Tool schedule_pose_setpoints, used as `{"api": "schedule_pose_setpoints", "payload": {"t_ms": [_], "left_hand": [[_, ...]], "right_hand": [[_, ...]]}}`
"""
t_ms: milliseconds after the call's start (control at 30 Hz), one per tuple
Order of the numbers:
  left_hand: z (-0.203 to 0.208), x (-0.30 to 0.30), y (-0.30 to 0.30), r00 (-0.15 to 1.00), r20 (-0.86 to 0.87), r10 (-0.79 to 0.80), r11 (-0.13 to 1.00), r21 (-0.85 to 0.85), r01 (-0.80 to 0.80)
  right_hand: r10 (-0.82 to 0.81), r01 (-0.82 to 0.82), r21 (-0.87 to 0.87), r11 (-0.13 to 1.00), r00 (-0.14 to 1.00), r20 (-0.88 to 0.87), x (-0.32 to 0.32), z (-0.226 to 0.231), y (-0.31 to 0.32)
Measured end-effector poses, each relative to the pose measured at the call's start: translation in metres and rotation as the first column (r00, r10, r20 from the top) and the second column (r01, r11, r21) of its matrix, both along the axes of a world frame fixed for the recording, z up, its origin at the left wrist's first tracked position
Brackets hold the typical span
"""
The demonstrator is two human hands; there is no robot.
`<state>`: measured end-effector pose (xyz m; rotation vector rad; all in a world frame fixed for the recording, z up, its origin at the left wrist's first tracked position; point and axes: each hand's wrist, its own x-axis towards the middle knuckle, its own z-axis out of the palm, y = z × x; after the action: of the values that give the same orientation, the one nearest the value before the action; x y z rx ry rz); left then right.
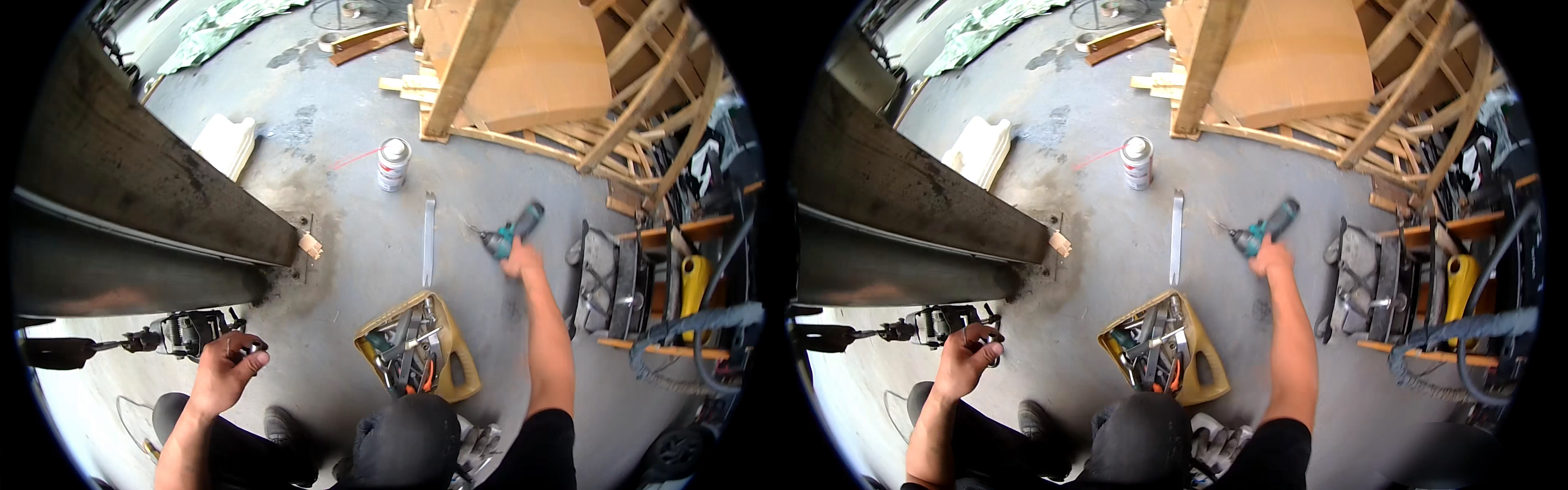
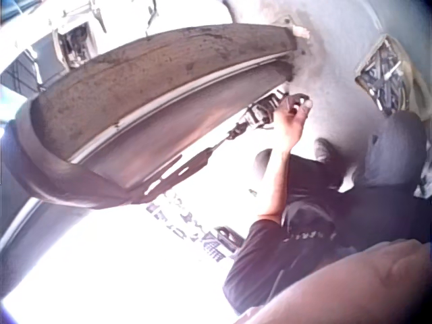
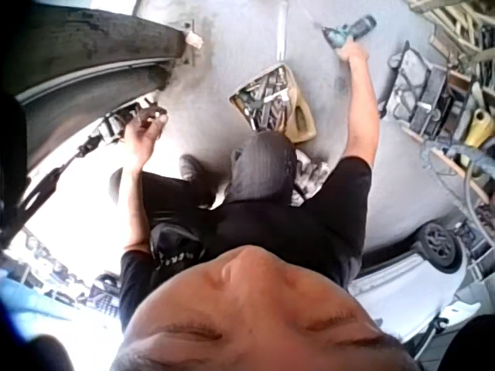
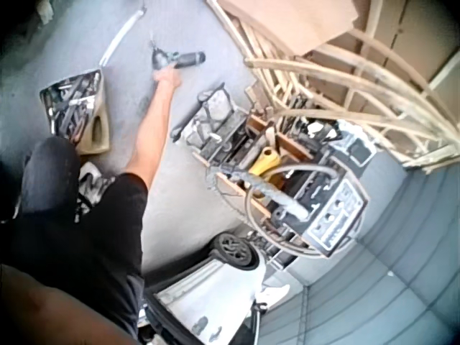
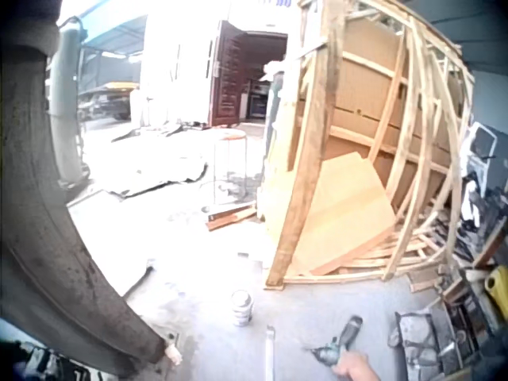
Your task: The person removes a rubber weather seal from a car door frame using a small flat tool and a power drill. They pry and pull the seal away from the door, then use the drill to remove fasteners before detaching the seal completely.
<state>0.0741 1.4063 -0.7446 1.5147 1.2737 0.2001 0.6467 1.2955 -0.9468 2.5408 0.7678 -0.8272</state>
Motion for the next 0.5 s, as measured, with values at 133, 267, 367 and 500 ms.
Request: {"api": "schedule_pose_setpoints", "payload": {"t_ms": [133,267,367,500], "left_hand": [[0.006,0.008,0.0,0.994,-0.055,-0.099,0.995,0.016,0.1],[0.001,0.017,0.0,0.992,0.008,-0.122,0.992,0.034,0.122],[-0.013,0.026,-0.003,0.99,0.051,-0.134,0.987,-0.08,0.138],[-0.042,0.044,-0.003,0.981,0.191,0.039,0.918,-0.395,0.04]], "right_hand": [[0.485,-0.508,-0.023,0.861,0.806,0.339,-0.002,-0.014,-0.028],[0.344,-0.529,0.182,0.829,0.738,0.581,-0.02,-0.058,-0.037],[0.219,-0.309,0.19,0.932,0.897,0.385,-0.048,-0.04,-0.046],[-0.251,0.203,0.617,0.761,0.968,-0.009,-0.132,0.064,-0.06]]}}
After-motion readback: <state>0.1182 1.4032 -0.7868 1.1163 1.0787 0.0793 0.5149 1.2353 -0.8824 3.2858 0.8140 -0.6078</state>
